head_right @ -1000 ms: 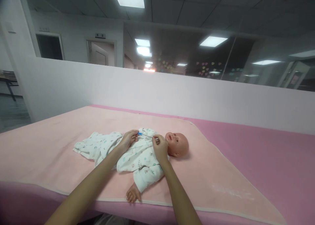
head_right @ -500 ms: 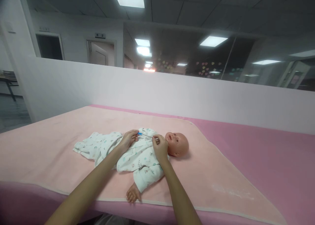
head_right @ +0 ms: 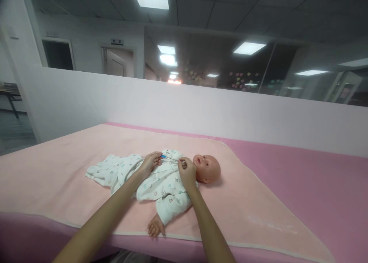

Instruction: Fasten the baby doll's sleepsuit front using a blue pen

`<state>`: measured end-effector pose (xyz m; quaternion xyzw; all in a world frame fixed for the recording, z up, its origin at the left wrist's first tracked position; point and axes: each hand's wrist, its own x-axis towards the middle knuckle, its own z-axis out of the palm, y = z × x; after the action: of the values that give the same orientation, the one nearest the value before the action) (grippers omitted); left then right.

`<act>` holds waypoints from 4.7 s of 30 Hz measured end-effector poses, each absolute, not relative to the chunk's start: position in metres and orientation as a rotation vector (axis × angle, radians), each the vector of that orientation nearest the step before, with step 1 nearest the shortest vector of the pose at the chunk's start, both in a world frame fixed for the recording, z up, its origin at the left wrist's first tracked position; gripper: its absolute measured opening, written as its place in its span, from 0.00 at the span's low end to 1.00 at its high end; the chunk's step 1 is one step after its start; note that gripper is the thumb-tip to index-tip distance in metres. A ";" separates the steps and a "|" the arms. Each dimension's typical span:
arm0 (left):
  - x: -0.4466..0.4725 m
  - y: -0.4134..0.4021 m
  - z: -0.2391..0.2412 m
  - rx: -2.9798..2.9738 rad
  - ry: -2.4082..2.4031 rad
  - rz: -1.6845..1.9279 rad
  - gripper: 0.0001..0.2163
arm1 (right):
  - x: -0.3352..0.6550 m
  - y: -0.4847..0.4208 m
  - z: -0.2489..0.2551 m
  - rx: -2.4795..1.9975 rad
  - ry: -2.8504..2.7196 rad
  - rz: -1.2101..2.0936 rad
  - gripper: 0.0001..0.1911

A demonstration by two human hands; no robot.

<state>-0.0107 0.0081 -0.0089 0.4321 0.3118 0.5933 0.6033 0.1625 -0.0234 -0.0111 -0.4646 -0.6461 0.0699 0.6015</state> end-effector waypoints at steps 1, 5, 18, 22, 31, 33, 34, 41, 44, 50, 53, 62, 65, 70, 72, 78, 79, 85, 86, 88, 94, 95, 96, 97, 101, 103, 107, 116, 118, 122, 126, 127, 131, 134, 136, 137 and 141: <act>-0.011 0.009 -0.009 1.001 0.721 1.372 0.11 | 0.162 -0.023 -0.011 -1.075 -1.498 0.162 0.08; -0.011 0.009 -0.010 1.008 0.717 1.370 0.11 | 0.162 -0.024 -0.011 -1.083 -1.499 0.172 0.08; -0.008 0.008 -0.008 1.051 0.744 1.377 0.11 | 0.164 -0.032 0.009 -1.063 -1.459 0.262 0.09; -0.006 0.002 -0.004 1.106 0.791 1.371 0.10 | 0.180 -0.062 0.026 -1.050 -1.361 0.155 0.10; -0.005 0.000 -0.002 1.138 0.827 1.368 0.09 | 0.237 -0.178 -0.014 -1.397 -0.742 -0.230 0.15; -0.005 0.001 -0.002 1.137 0.837 1.369 0.09 | 0.247 -0.189 -0.033 -1.553 -0.775 -0.283 0.14; -0.005 0.001 -0.002 1.136 0.845 1.369 0.09 | 0.250 -0.192 -0.042 -1.620 -0.823 -0.308 0.14; -0.006 0.004 -0.005 1.145 0.887 1.348 0.10 | 0.257 -0.181 -0.073 -1.776 -1.229 -0.215 0.11; -0.006 0.004 -0.005 1.153 0.889 1.345 0.10 | 0.255 -0.173 -0.075 -1.805 -1.408 -0.258 0.11; -0.004 0.000 -0.001 1.156 0.874 1.348 0.09 | 0.239 -0.154 -0.038 -1.743 -1.593 -0.557 0.11; -0.004 -0.001 0.000 1.167 0.866 1.347 0.09 | 0.216 -0.125 -0.007 -1.576 -1.728 -0.562 0.10; -0.002 -0.001 0.000 1.201 0.860 1.361 0.08 | 0.176 -0.024 -0.013 -1.286 -1.852 -0.714 0.12; -0.002 -0.002 0.002 1.293 0.934 1.345 0.07 | 0.178 -0.026 -0.020 -1.257 -1.778 -0.609 0.10; 0.020 -0.012 0.013 1.796 1.117 1.325 0.07 | 0.182 -0.036 -0.019 -1.156 -1.779 -0.398 0.16; 0.037 -0.017 0.017 2.017 1.106 1.329 0.08 | 0.184 -0.038 -0.019 -1.071 -1.794 -0.350 0.18; 0.070 -0.019 0.015 2.382 1.061 1.173 0.12 | 0.192 -0.040 -0.020 -0.965 -1.727 -0.318 0.12; 0.070 -0.017 0.013 2.369 1.063 1.151 0.12 | 0.193 -0.040 -0.020 -0.958 -1.723 -0.317 0.12; 0.058 -0.006 0.005 2.128 0.980 1.101 0.10 | 0.191 -0.039 -0.023 -0.928 -1.682 -0.335 0.17; 0.056 -0.006 0.005 2.102 0.974 1.101 0.10 | 0.191 -0.038 -0.024 -0.915 -1.670 -0.340 0.17; 0.056 -0.006 0.004 2.085 0.982 1.113 0.11 | 0.189 -0.037 -0.024 -0.886 -1.652 -0.343 0.17; 0.055 -0.005 0.001 2.037 0.945 1.120 0.12 | 0.187 -0.034 -0.022 -0.884 -1.658 -0.256 0.15; 0.055 -0.005 0.001 2.026 0.939 1.117 0.12 | 0.187 -0.034 -0.022 -0.884 -1.672 -0.233 0.14; 0.054 -0.004 0.001 2.016 0.934 1.114 0.12 | 0.187 -0.034 -0.022 -0.883 -1.688 -0.210 0.13; 0.054 -0.004 0.001 2.006 0.930 1.111 0.13 | 0.188 -0.033 -0.021 -0.884 -1.702 -0.190 0.13; 0.054 -0.007 0.004 1.966 0.923 1.118 0.13 | 0.189 -0.032 -0.021 -0.906 -1.719 -0.149 0.12; 0.053 -0.009 0.005 1.950 0.903 1.121 0.13 | 0.189 -0.032 -0.021 -0.916 -1.715 -0.145 0.12; 0.051 -0.011 0.007 1.933 0.813 1.068 0.13 | 0.188 -0.032 -0.022 -0.927 -1.711 -0.143 0.12; 0.055 -0.016 0.001 2.180 1.054 1.129 0.13 | 0.187 -0.030 -0.025 -1.005 -1.679 -0.177 0.11; 0.056 -0.018 0.001 2.190 1.097 1.136 0.13 | 0.187 -0.030 -0.025 -1.003 -1.680 -0.178 0.11; 0.057 -0.017 0.001 2.148 1.137 1.162 0.12 | 0.186 -0.033 -0.024 -1.009 -1.682 -0.170 0.12; 0.057 -0.015 0.000 2.134 1.148 1.143 0.12 | 0.186 -0.033 -0.024 -1.001 -1.684 -0.161 0.13; 0.056 -0.015 0.000 2.153 1.151 1.134 0.12 | 0.186 -0.033 -0.025 -0.998 -1.684 -0.159 0.14; 0.055 -0.013 -0.001 2.206 1.130 1.129 0.11 | 0.187 -0.031 -0.026 -0.989 -1.682 -0.162 0.16; 0.055 -0.012 -0.003 2.197 1.094 1.137 0.10 | 0.188 -0.030 -0.027 -0.982 -1.673 -0.168 0.16; 0.055 -0.010 -0.004 2.178 1.073 1.148 0.10 | 0.188 -0.030 -0.028 -0.979 -1.671 -0.170 0.15; 0.055 -0.010 -0.004 2.166 1.060 1.155 0.09 | 0.188 -0.030 -0.028 -0.979 -1.669 -0.172 0.15; 0.056 -0.008 -0.006 2.128 1.004 1.167 0.08 | 0.187 -0.030 -0.027 -0.974 -1.669 -0.178 0.14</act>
<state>0.0557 -0.0081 -0.0064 0.7834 0.3698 0.4296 0.2549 0.1868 -0.0305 -0.0272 -0.4140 -0.7095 -0.0758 0.5652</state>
